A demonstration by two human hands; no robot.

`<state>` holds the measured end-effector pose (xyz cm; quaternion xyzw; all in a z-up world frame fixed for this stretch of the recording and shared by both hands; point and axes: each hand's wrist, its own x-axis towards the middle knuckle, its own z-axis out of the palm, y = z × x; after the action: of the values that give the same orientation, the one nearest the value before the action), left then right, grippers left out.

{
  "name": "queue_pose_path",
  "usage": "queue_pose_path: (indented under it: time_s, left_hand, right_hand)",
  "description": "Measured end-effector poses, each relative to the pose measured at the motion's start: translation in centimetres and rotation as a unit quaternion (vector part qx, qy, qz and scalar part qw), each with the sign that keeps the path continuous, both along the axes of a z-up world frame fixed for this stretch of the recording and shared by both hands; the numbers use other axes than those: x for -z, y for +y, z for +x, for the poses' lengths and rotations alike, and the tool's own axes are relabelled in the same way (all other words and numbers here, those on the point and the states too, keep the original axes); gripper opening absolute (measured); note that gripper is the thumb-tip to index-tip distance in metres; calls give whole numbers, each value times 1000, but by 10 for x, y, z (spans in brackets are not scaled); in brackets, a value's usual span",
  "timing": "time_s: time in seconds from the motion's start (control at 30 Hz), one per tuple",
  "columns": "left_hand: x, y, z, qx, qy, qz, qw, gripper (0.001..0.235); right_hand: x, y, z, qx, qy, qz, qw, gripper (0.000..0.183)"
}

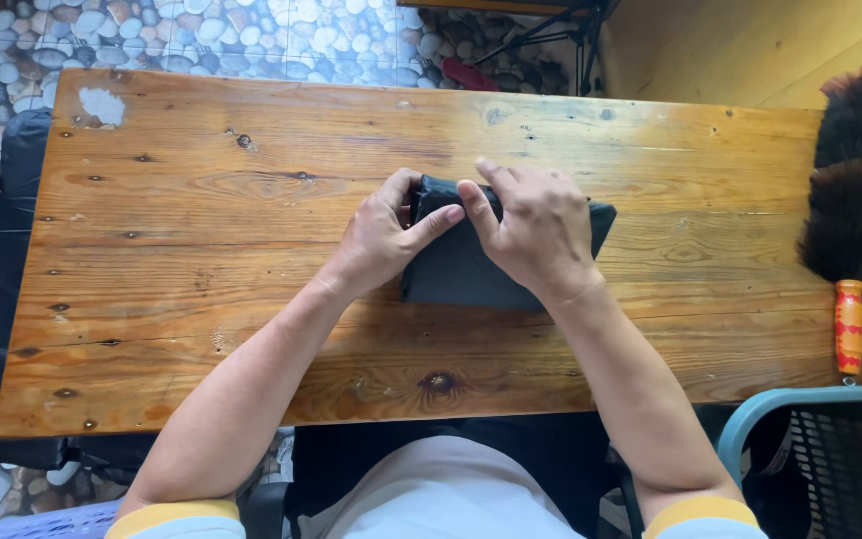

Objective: The person uses a feather duster to brush a large piece of black fabric laid out on a wooden table. They then fold the fabric into a compact rectangular shape and place it into a small black zippered pouch.

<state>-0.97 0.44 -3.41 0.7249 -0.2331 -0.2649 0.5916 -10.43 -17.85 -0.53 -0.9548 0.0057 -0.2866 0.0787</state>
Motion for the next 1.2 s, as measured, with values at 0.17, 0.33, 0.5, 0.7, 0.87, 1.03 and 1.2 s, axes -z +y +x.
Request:
queue_pose_path:
  time_s: [0.17, 0.33, 0.5, 0.7, 0.87, 1.03, 1.2]
  left_hand:
    - [3, 2, 4, -36, -93, 135, 986, 50]
    - [-1, -5, -18, -107, -456, 31, 883, 74]
    - [18, -17, -27, 10, -525, 153, 837, 104]
    - [33, -20, -24, 31, -505, 184, 843, 113]
    - [42, -21, -23, 30, -495, 192, 847, 117]
    - [43, -21, -23, 20, -500, 169, 849, 116]
    - [32, -20, -26, 24, -497, 144, 855, 106]
  right_hand:
    - [26, -5, 23, 19, 53, 24, 998, 58]
    - [32, -7, 30, 18, 65, 34, 997, 57]
    - [59, -20, 41, 15, 86, 29, 996, 52]
    - [53, -15, 41, 15, 72, -4, 997, 48]
    - [59, -14, 43, 18, 54, -19, 998, 48]
    - [59, -16, 42, 14, 56, -6, 998, 47]
    - [47, -16, 34, 5, 34, 30, 999, 49]
